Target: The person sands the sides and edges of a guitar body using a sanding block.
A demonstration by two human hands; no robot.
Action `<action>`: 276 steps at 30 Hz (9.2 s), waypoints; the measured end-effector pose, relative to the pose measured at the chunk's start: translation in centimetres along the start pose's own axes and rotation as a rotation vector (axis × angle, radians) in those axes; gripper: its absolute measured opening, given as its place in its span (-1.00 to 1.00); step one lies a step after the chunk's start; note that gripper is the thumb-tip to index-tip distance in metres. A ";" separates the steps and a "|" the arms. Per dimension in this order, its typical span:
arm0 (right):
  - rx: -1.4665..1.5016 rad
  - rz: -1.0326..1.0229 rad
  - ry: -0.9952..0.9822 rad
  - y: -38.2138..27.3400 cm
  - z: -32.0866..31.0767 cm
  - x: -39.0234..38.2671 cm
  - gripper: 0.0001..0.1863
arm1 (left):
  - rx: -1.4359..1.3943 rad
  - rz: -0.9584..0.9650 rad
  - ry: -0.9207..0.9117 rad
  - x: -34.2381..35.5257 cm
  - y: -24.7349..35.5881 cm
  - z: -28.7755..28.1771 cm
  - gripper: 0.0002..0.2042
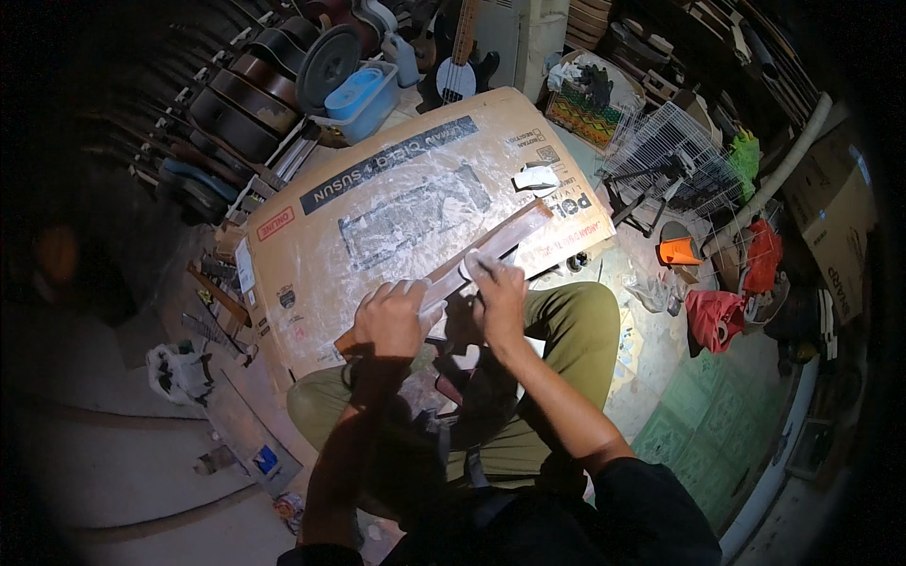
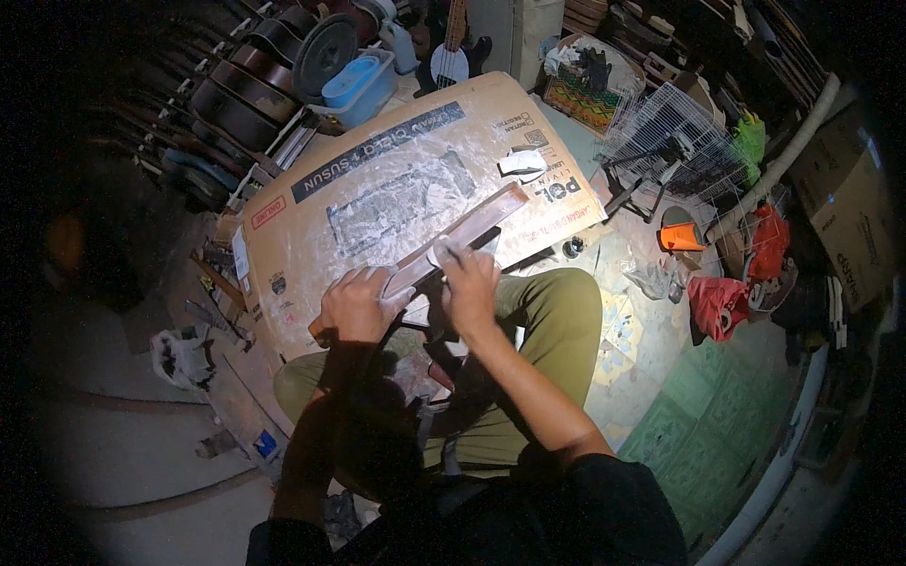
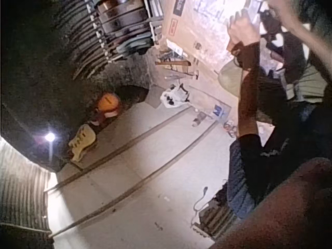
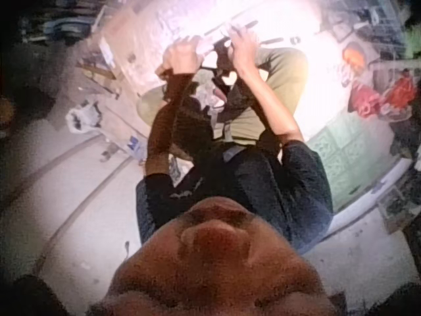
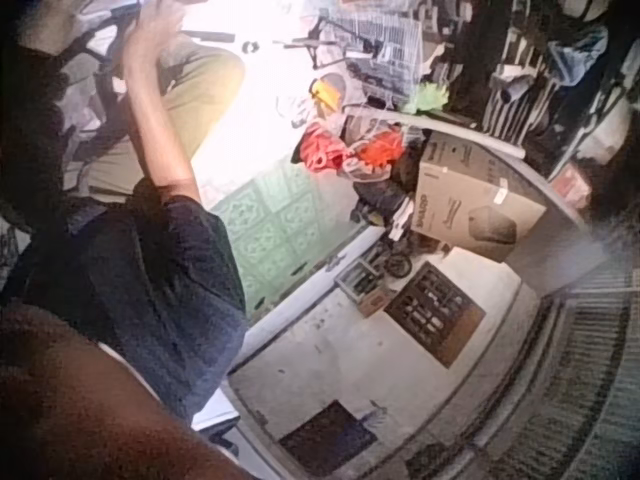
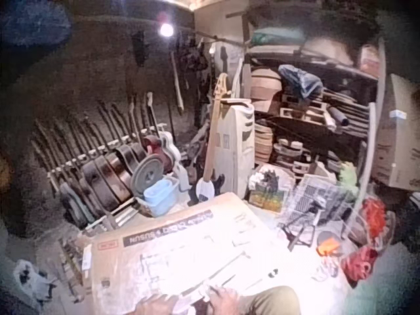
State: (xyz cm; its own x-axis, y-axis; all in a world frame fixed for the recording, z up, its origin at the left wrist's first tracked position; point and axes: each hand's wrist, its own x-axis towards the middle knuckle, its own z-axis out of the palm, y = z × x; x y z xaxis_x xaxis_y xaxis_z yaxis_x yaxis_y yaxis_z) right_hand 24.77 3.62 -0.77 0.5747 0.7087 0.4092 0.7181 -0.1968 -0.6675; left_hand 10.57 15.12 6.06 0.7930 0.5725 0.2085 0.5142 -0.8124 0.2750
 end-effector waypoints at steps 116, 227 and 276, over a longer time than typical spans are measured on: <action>-0.259 -0.029 -0.058 2.6 -3.0 6.1 -0.58 | 0.065 -0.048 0.038 2.4 -1.0 -0.9 -0.61; 0.211 0.494 -0.245 7.5 -2.1 4.5 -0.66 | 0.402 0.285 -0.280 6.4 -0.5 0.0 -0.55; 1.446 0.720 -0.076 5.5 -4.4 5.5 -0.68 | 0.102 -0.221 -0.176 3.1 -0.6 -2.2 -0.56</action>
State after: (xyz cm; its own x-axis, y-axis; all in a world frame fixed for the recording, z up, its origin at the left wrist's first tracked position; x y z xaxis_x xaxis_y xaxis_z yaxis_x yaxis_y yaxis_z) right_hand 33.65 3.48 0.53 0.5602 0.7951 -0.2324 -0.6542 0.2526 -0.7129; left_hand 11.98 17.65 8.55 0.6979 0.7161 -0.0140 0.7039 -0.6821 0.1982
